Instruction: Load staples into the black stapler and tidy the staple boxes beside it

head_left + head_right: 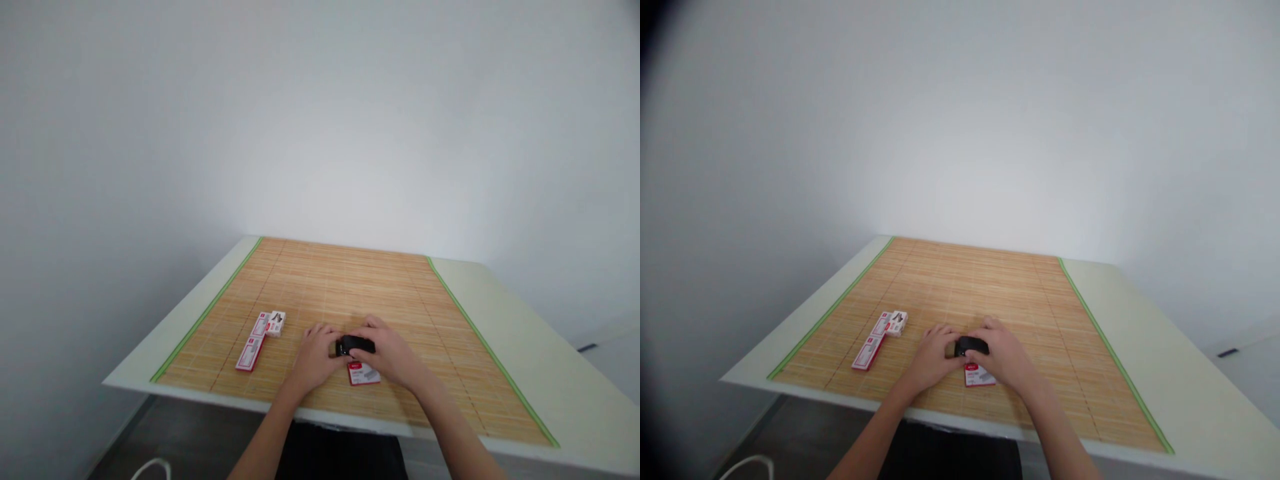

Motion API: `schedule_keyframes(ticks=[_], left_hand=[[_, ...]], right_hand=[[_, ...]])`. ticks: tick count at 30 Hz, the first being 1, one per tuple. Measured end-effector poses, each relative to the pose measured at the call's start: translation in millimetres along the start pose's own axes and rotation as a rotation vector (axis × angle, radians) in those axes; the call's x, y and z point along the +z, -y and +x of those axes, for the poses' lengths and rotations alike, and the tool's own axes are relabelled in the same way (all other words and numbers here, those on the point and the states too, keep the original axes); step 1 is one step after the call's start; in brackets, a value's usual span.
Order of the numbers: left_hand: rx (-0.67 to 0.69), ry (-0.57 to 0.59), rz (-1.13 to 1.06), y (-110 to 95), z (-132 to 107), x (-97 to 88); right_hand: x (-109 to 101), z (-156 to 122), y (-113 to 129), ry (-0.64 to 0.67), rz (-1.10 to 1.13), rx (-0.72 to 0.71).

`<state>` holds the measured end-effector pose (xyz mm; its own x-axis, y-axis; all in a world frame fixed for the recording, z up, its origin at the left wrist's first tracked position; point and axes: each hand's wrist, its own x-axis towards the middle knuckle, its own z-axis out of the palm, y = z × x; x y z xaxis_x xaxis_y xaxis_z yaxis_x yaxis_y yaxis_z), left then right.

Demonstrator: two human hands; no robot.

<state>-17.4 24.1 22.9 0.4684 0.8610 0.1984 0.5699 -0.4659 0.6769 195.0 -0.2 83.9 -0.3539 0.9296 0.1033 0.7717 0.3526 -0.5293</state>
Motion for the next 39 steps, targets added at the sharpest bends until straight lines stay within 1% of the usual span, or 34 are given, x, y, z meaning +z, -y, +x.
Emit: schedule_keyframes(ticks=[2, 4, 6, 8, 10, 12, 14, 16, 19, 20, 22, 24, 26, 29, 32, 36, 39], left_hand=[[-0.001, -0.037, -0.016, 0.2, -0.2, 0.9], [-0.007, -0.082, -0.035, -0.2, -0.5, 1.0], [-0.019, -0.112, -0.055, -1.8, -1.4, 0.0], [-0.017, -0.112, -0.069, -5.6, -3.6, -1.9], [0.027, -0.069, -0.065, -12.5, -7.4, -3.6], [0.108, 0.009, -0.035, -22.2, -12.3, -3.4], [0.193, 0.088, 0.013, -32.9, -16.8, -0.6], [0.247, 0.138, 0.054, -41.7, -19.4, 4.2], [0.254, 0.152, 0.075, -45.7, -19.2, 12.0], [0.234, 0.138, 0.078, -44.5, -18.4, 13.9], [0.150, 0.082, 0.090, -40.0, -16.5, 15.6], [0.046, 0.012, 0.107, -35.8, -15.7, 13.8], [0.001, -0.035, 0.107, -34.9, -17.0, 9.6], [0.073, -0.021, 0.059, -41.9, -23.1, 3.9], [0.131, 0.015, 0.027, -54.4, -30.2, 5.6], [0.119, 0.007, 0.069, -64.8, -30.3, 13.8], [0.064, -0.065, 0.070, -60.2, -19.6, 13.9]], right_hand=[[-9.7, -7.9, -11.6, -0.007, 0.028, 0.009], [-14.4, -16.5, -24.9, -0.034, 0.050, 0.079], [-12.6, -26.2, -38.1, -0.096, 0.059, 0.165], [-4.7, -36.6, -48.8, -0.174, 0.075, 0.251], [7.8, -46.6, -55.3, -0.241, 0.133, 0.345], [21.6, -54.3, -57.2, -0.313, 0.217, 0.434], [32.9, -58.4, -55.6, -0.389, 0.258, 0.487], [39.1, -59.3, -52.7, -0.437, 0.243, 0.504], [40.2, -58.3, -49.8, -0.445, 0.216, 0.513], [39.7, -58.2, -49.6, -0.443, 0.217, 0.515], [38.8, -58.8, -50.0, -0.441, 0.223, 0.519], [38.9, -60.1, -50.5, -0.443, 0.230, 0.520], [39.5, -61.2, -50.5, -0.449, 0.241, 0.515], [40.5, -61.1, -50.2, -0.464, 0.259, 0.507], [41.4, -59.5, -51.0, -0.484, 0.283, 0.512], [42.5, -58.6, -52.7, -0.494, 0.310, 0.519], [42.3, -59.0, -52.7, -0.490, 0.311, 0.513]])
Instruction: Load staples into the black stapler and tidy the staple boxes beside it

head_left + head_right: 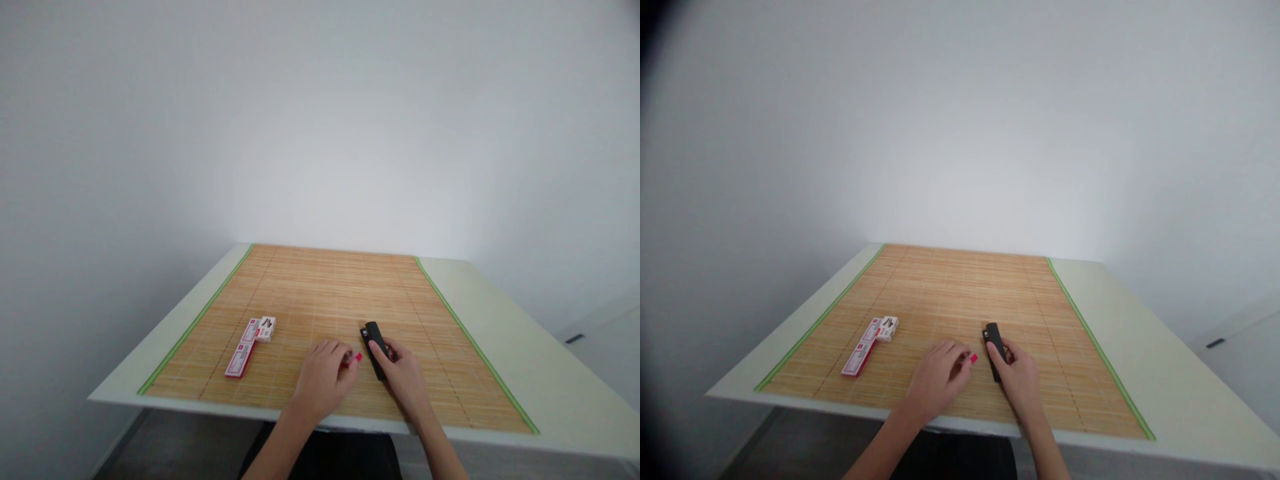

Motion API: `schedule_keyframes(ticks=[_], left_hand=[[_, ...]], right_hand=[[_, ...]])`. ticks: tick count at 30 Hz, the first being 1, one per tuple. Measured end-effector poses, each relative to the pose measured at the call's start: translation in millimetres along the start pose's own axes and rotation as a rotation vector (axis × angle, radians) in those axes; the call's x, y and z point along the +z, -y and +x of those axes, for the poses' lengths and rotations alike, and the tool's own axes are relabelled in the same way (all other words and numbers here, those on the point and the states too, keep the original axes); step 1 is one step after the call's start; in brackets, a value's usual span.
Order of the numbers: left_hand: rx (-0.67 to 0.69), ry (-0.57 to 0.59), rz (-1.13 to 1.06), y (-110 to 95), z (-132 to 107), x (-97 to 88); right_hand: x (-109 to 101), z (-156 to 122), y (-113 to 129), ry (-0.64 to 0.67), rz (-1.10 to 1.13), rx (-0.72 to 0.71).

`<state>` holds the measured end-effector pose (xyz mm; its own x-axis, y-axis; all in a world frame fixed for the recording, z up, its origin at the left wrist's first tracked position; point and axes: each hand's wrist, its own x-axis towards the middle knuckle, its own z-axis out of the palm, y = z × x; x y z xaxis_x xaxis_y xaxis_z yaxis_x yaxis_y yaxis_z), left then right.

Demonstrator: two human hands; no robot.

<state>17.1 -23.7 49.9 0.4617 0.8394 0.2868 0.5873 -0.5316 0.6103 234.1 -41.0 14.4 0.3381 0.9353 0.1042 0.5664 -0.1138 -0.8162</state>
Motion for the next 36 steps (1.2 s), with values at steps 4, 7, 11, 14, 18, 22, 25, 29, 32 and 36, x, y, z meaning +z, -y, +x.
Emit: schedule_keyframes(ticks=[4, 7, 11, 14, 18, 22, 25, 29, 32, 36], left_hand=[[-0.129, -0.008, -0.107, 25.2, 22.9, -4.9], [-0.193, 0.032, -0.186, 45.2, 38.4, -7.7], [-0.185, 0.013, -0.187, 53.7, 43.4, -7.5], [-0.106, 0.030, -0.161, 47.9, 34.8, -7.1], [0.018, 0.096, -0.119, 38.5, 20.9, -9.6], [0.080, 0.144, -0.127, 32.6, 15.8, -9.5], [0.097, 0.160, -0.116, 27.9, 15.0, -4.3], [0.099, 0.144, -0.107, 22.9, 13.1, 2.3], [0.099, 0.135, -0.093, 21.6, 10.9, 2.5], [0.092, 0.145, -0.054, 19.5, 9.0, 0.7]], right_hand=[[-0.5, -0.4, 1.0, -0.007, -0.004, 0.004], [-0.3, -0.3, 0.5, -0.009, -0.006, -0.003], [0.3, 0.3, -1.6, -0.020, 0.001, -0.008], [0.5, 0.2, -2.4, -0.015, 0.019, -0.006], [-0.2, -0.7, -1.0, -0.020, 0.019, -0.007], [-0.9, -2.0, 0.4, 0.067, 0.067, -0.050], [-1.2, -3.1, 1.2, 0.157, 0.122, -0.086], [-1.8, -5.7, 3.5, 0.215, 0.151, -0.071], [-1.8, -8.9, 6.7, 0.271, 0.179, -0.053], [-2.0, -12.7, 11.9, 0.302, 0.222, -0.028]])
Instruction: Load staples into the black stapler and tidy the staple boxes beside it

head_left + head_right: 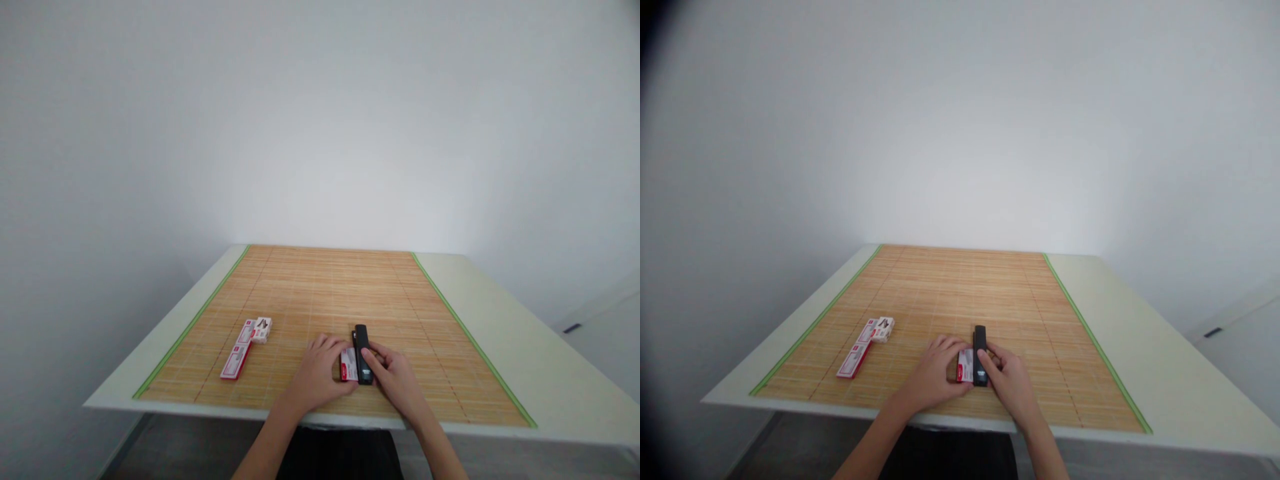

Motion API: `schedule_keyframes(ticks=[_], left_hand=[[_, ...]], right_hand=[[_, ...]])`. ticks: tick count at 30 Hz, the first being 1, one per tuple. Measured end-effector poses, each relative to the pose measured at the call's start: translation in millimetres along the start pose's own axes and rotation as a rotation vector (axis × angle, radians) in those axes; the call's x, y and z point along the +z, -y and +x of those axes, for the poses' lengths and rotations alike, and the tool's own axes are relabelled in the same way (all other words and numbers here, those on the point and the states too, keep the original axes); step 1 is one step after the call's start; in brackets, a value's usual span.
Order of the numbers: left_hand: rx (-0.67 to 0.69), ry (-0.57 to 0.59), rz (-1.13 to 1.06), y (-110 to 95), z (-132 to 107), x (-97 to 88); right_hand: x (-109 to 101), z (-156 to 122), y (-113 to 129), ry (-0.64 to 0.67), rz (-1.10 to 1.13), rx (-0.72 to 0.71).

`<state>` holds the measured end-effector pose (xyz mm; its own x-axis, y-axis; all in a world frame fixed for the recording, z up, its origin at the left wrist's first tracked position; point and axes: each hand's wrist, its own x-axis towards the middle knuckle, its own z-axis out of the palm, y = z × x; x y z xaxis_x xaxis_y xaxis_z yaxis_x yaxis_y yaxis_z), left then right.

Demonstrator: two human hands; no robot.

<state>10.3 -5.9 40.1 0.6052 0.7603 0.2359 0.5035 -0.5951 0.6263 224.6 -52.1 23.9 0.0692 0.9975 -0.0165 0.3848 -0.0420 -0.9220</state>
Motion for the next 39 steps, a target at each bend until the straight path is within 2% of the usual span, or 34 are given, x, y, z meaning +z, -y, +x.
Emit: schedule_keyframes(ticks=[6, 9, 12, 14, 17, 19, 22, 26, 28, 31, 33, 35, 39], left_hand=[[-0.015, 0.023, -0.030, -5.6, -3.0, 0.2], [-0.050, -0.018, -0.032, 4.8, -17.3, -14.9], [-0.174, -0.134, 0.115, 38.1, -49.1, -49.7], [-0.307, -0.259, 0.237, 70.4, -76.7, -79.0], [-0.500, -0.381, 0.336, 116.4, -111.3, -116.5], [-0.568, -0.393, 0.351, 136.1, -120.0, -129.4], [-0.565, -0.323, 0.352, 146.8, -108.1, -131.1], [-0.602, -0.211, 0.349, 143.9, -74.4, -129.1], [-0.648, -0.207, 0.330, 140.2, -62.6, -134.8], [-0.709, -0.353, 0.320, 125.8, -51.9, -143.1], [-0.670, -0.481, 0.275, 105.1, -44.0, -137.2], [-0.547, -0.505, 0.140, 75.4, -33.2, -116.9], [-0.368, -0.310, -0.118, 12.3, -9.2, -49.1]], right_hand=[[-1.2, -0.4, -0.5, 0.000, 0.005, 0.022], [-1.7, 1.2, -6.2, -0.014, -0.010, 0.036], [-1.8, 2.5, -11.1, -0.021, -0.027, 0.036], [-1.7, 3.0, -12.8, -0.025, -0.030, 0.030], [-1.7, 3.5, -13.9, -0.030, -0.035, 0.033], [-1.6, 3.8, -14.5, -0.032, -0.045, 0.043], [-1.7, 3.5, -14.5, -0.039, -0.057, 0.047], [-2.0, 2.8, -12.8, -0.049, -0.072, 0.030], [-1.8, 3.2, -12.4, -0.039, -0.063, 0.034], [-0.9, 4.2, -12.9, -0.037, -0.043, 0.038], [-0.3, 4.4, -13.4, -0.054, -0.043, 0.036], [0.1, 4.1, -13.6, -0.065, -0.048, 0.033], [-0.1, 2.8, -11.8, -0.053, -0.048, 0.013]])
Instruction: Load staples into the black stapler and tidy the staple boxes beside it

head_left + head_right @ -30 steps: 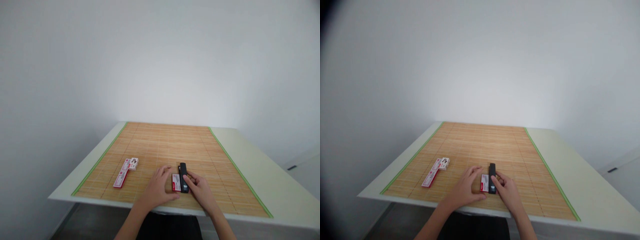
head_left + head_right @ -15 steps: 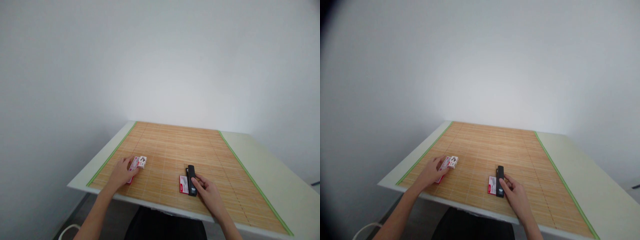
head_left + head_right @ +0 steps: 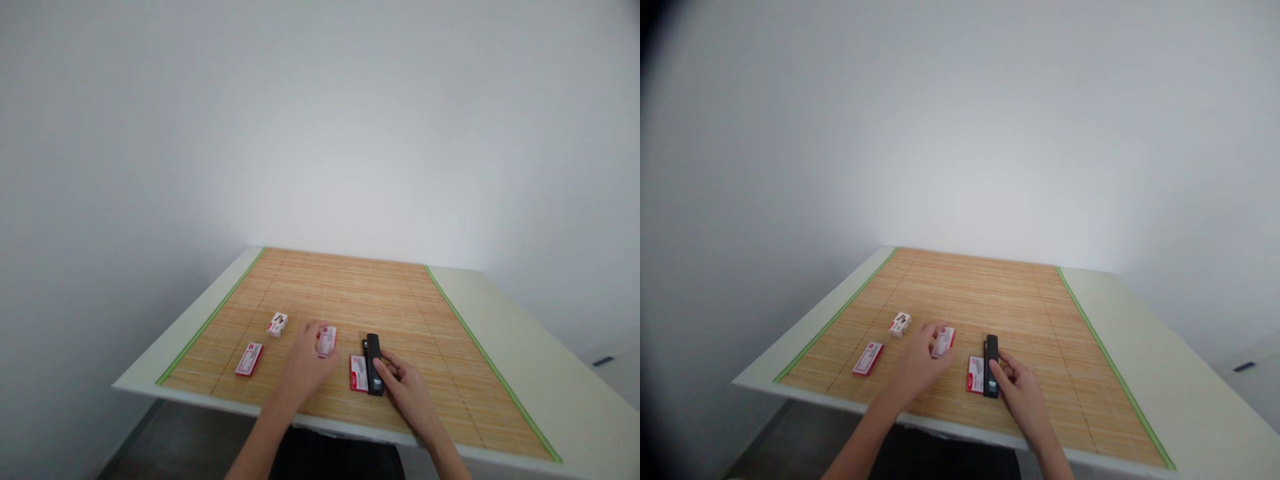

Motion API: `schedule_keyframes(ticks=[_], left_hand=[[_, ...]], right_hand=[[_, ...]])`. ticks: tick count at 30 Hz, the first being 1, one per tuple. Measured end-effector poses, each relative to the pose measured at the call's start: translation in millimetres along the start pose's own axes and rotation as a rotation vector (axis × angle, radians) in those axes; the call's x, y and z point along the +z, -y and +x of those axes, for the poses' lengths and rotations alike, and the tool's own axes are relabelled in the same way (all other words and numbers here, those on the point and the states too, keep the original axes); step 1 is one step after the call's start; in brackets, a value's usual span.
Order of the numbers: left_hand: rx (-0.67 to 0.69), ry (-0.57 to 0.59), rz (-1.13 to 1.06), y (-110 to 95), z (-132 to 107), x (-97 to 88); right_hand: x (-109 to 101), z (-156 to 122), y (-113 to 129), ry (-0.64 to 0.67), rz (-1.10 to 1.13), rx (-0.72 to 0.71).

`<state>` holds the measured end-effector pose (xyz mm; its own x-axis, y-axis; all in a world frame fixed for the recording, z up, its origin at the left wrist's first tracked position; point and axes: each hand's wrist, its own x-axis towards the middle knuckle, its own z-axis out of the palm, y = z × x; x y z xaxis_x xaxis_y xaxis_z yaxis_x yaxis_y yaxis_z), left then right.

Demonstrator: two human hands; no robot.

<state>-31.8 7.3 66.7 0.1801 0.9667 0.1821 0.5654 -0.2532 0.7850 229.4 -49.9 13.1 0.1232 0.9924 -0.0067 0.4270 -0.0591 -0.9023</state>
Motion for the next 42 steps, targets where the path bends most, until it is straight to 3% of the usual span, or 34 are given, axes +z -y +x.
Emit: schedule_keyframes(ticks=[3, 6, 11, 15, 20, 25, 34, 36, 38, 42], left_hand=[[0.014, 0.092, -0.075, -20.1, -10.4, 45.8], [-0.028, 0.159, -0.089, -21.3, -14.3, 65.0], [-0.012, 0.322, -0.179, -12.5, -16.2, 51.4], [0.095, 0.472, -0.243, -10.6, -14.3, 32.8], [0.178, 0.442, -0.191, -16.4, -12.3, 30.4], [0.184, 0.380, -0.136, -20.0, -13.3, 35.3], [0.180, 0.384, -0.178, -14.3, -13.9, 40.3], [0.131, 0.394, -0.223, -8.2, -18.5, 32.0], [0.070, 0.385, -0.228, 4.7, -24.4, 10.7], [-0.004, 0.193, 0.049, 55.1, -35.8, -62.4]], right_hand=[[-0.8, -0.7, 3.2, 0.008, 0.017, -0.002], [-1.1, -0.8, 5.5, 0.004, 0.036, -0.013], [-0.7, -0.5, 3.3, -0.005, 0.041, -0.008], [-0.7, -0.3, 1.8, -0.014, 0.027, -0.017], [-0.6, -1.0, 2.4, -0.008, 0.039, -0.032], [0.2, -1.1, 2.0, -0.001, 0.047, -0.025], [0.0, -0.7, 0.8, -0.005, 0.050, -0.019], [-0.1, -0.9, 0.8, -0.009, 0.062, -0.002], [0.2, -1.2, 0.2, -0.020, 0.082, 0.019], [1.6, -1.2, -2.3, -0.030, 0.094, 0.029]])
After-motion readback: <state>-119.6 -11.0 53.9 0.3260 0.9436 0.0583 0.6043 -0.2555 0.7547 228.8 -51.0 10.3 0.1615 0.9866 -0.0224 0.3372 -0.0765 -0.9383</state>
